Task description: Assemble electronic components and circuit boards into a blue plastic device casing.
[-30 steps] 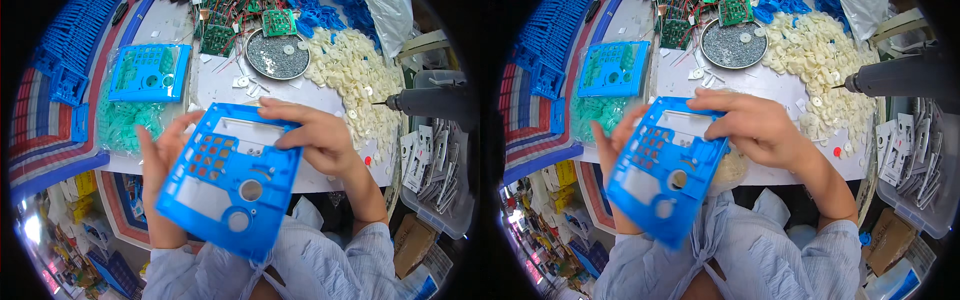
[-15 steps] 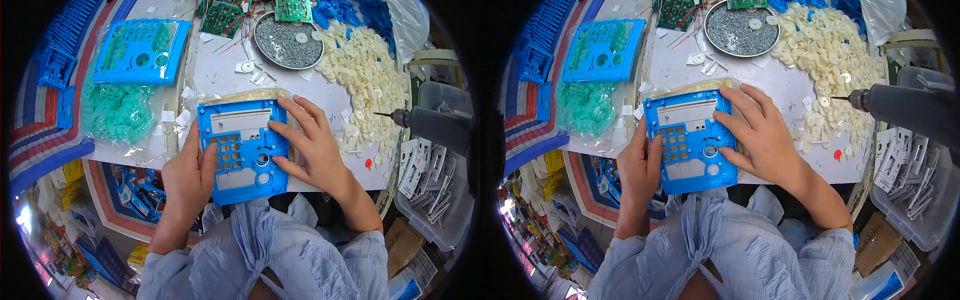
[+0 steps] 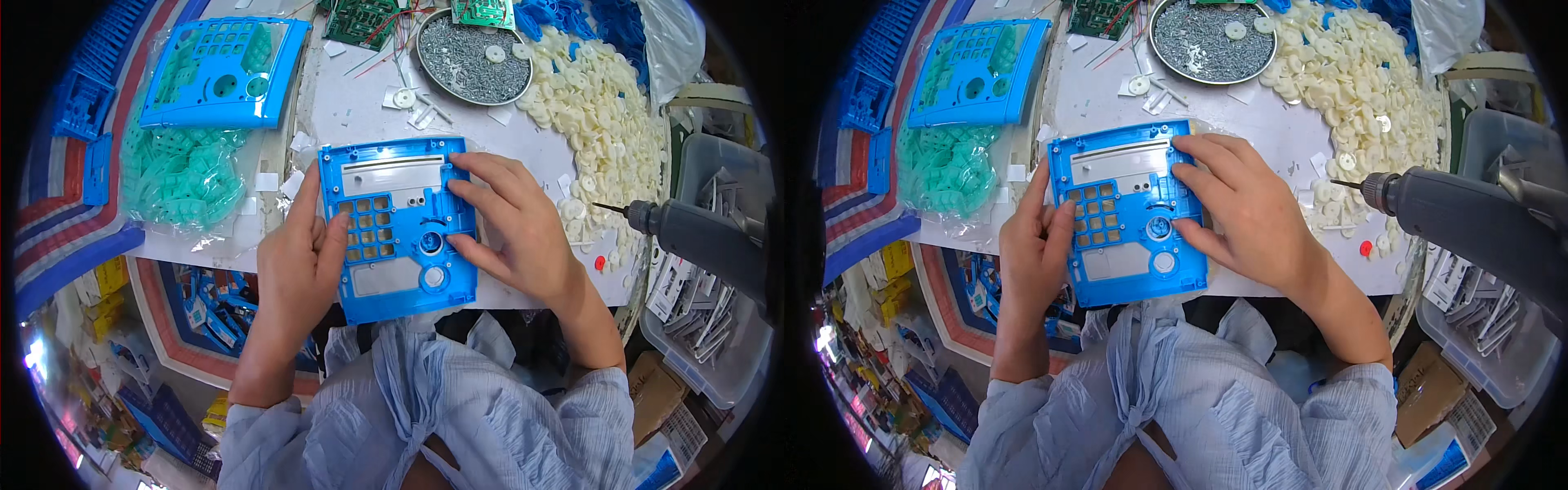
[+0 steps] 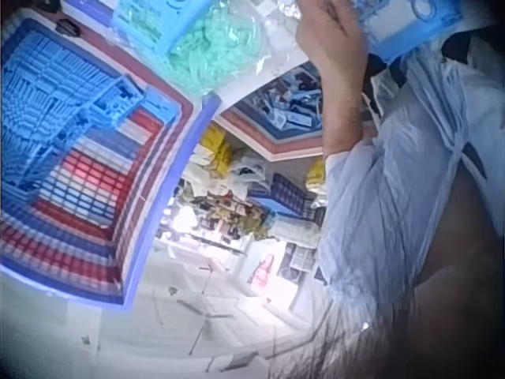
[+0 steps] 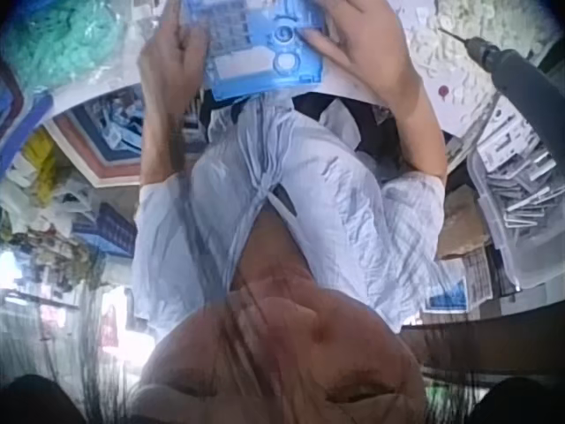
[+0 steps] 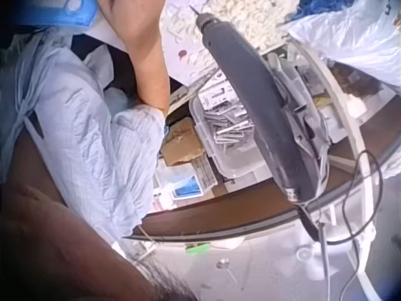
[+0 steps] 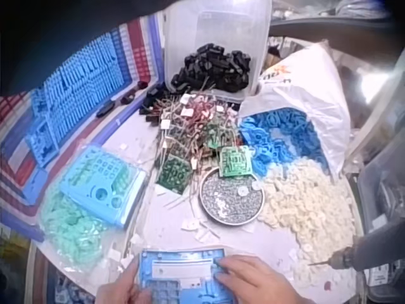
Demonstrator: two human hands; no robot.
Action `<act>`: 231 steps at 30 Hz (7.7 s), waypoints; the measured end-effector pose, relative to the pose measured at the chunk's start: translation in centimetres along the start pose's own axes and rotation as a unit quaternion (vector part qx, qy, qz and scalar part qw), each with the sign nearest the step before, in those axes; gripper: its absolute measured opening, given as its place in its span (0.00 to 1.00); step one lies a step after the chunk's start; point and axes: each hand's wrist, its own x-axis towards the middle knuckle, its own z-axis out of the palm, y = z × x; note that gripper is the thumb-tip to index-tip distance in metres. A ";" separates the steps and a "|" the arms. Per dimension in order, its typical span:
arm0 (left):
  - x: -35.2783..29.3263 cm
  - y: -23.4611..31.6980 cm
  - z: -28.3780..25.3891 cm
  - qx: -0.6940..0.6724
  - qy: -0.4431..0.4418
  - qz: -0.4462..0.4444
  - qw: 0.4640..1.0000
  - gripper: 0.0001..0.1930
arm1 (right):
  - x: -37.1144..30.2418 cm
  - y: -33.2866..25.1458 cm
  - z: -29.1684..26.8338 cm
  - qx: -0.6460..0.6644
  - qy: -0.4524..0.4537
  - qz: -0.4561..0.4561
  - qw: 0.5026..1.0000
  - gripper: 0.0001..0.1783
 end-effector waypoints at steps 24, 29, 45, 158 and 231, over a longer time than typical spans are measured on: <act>-1.5 -0.7 0.5 0.275 -0.083 0.202 0.936 0.35 | -0.3 -0.8 0.9 -0.078 -0.041 0.028 0.996 0.32; -1.0 -0.4 0.1 0.302 -0.106 0.202 0.926 0.36 | -1.3 -0.1 0.8 -0.026 0.038 0.008 0.999 0.29; -0.2 3.1 -0.3 0.066 -0.015 0.295 0.953 0.22 | -9.5 5.9 -5.1 -0.085 0.114 0.243 0.960 0.18; 0.0 0.4 2.9 0.155 -0.049 0.314 0.935 0.14 | 1.5 -4.5 3.2 0.431 0.152 -0.064 0.887 0.18; -1.4 -4.3 -2.1 0.085 -0.003 0.378 0.922 0.16 | 2.2 -5.7 4.6 -0.060 -0.206 -0.072 0.974 0.54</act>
